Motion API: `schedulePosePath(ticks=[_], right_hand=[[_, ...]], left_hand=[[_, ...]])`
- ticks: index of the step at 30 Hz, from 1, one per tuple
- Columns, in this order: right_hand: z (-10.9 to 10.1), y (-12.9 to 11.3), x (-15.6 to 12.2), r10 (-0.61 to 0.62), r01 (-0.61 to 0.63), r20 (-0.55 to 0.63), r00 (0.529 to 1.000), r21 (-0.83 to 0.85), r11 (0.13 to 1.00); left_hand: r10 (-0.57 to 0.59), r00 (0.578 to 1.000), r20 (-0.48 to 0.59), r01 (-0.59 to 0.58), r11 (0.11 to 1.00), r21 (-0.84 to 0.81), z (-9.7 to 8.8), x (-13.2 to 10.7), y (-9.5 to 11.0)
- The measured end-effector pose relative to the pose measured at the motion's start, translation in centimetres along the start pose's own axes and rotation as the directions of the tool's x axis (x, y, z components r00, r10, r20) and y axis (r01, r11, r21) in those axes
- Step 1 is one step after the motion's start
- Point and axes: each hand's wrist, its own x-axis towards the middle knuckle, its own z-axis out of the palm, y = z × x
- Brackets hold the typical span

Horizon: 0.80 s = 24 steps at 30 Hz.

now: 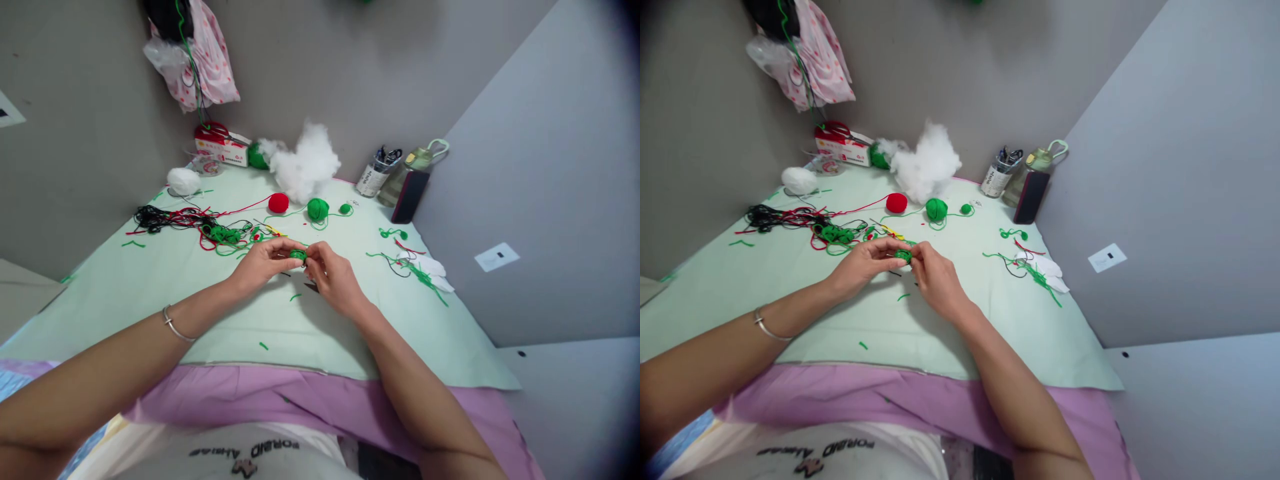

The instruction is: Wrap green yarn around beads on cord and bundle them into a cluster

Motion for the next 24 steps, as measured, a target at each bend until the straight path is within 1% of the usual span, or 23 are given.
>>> schedulePosePath(ticks=[4,6,8,10,11,13,15,17,18,19,20,21,22,23,24], right_hand=[[0.4,-0.3,-0.1,-0.098,0.091,-0.058,0.993,-0.119,0.989],[0.4,-0.3,0.0,-0.153,0.138,-0.05,0.987,-0.218,0.966],[0.3,-0.3,0.1,-0.21,0.188,-0.029,0.977,-0.336,0.923],[0.3,-0.4,0.1,-0.28,0.234,-0.038,0.959,-0.451,0.861],[0.3,-0.4,0.1,-0.325,0.256,-0.058,0.944,-0.493,0.831],[0.3,-0.5,0.1,-0.428,0.304,-0.125,0.895,-0.53,0.791],[0.4,-0.5,0.1,-0.521,0.371,-0.194,0.831,-0.505,0.779],[0.4,-0.6,0.0,-0.589,0.442,-0.248,0.769,-0.46,0.77],[0.5,-0.7,0.0,-0.61,0.469,-0.269,0.745,-0.439,0.766],[0.5,-0.9,-0.1,-0.615,0.481,-0.292,0.732,-0.418,0.771],[0.5,-1.1,-0.1,-0.601,0.48,-0.317,0.734,-0.384,0.789],[0.4,-1.4,-0.2,-0.557,0.462,-0.34,0.758,-0.323,0.826],[0.3,-1.6,-0.2,-0.477,0.426,-0.349,0.807,-0.217,0.879],[0.2,-1.8,-0.2,-0.365,0.364,-0.328,0.871,-0.065,0.929],[0.0,-2.0,-0.1,-0.238,0.276,-0.265,0.934,0.114,0.954]], left_hand=[[0.011,0.997,-0.071,-0.012,1.0,-0.008,0.2,0.0,0.0],[0.024,0.995,-0.102,-0.025,1.0,-0.012,0.4,0.0,-0.2],[0.032,0.994,-0.101,-0.032,0.999,0.0,0.5,0.1,-0.4],[0.036,0.995,-0.096,-0.034,0.999,0.021,0.6,0.2,-0.4],[0.038,0.995,-0.091,-0.035,0.999,0.031,0.7,0.2,-0.4],[0.045,0.996,-0.075,-0.042,0.998,0.04,0.8,0.2,-0.1],[0.059,0.996,-0.06,-0.057,0.998,0.038,0.8,0.2,0.3],[0.075,0.996,-0.056,-0.072,0.996,0.049,0.8,0.1,0.4],[0.082,0.995,-0.055,-0.078,0.994,0.072,0.7,0.1,0.3],[0.088,0.995,-0.056,-0.082,0.991,0.104,0.7,0.1,0.2],[0.091,0.994,-0.055,-0.083,0.987,0.141,0.6,0.1,0.0],[0.094,0.994,-0.055,-0.083,0.981,0.175,0.5,0.2,-0.2],[0.093,0.994,-0.051,-0.082,0.978,0.194,0.5,0.2,-0.4],[0.086,0.995,-0.048,-0.075,0.977,0.198,0.4,0.2,-0.6],[0.072,0.996,-0.043,-0.063,0.981,0.185,0.4,0.2,-0.7]])
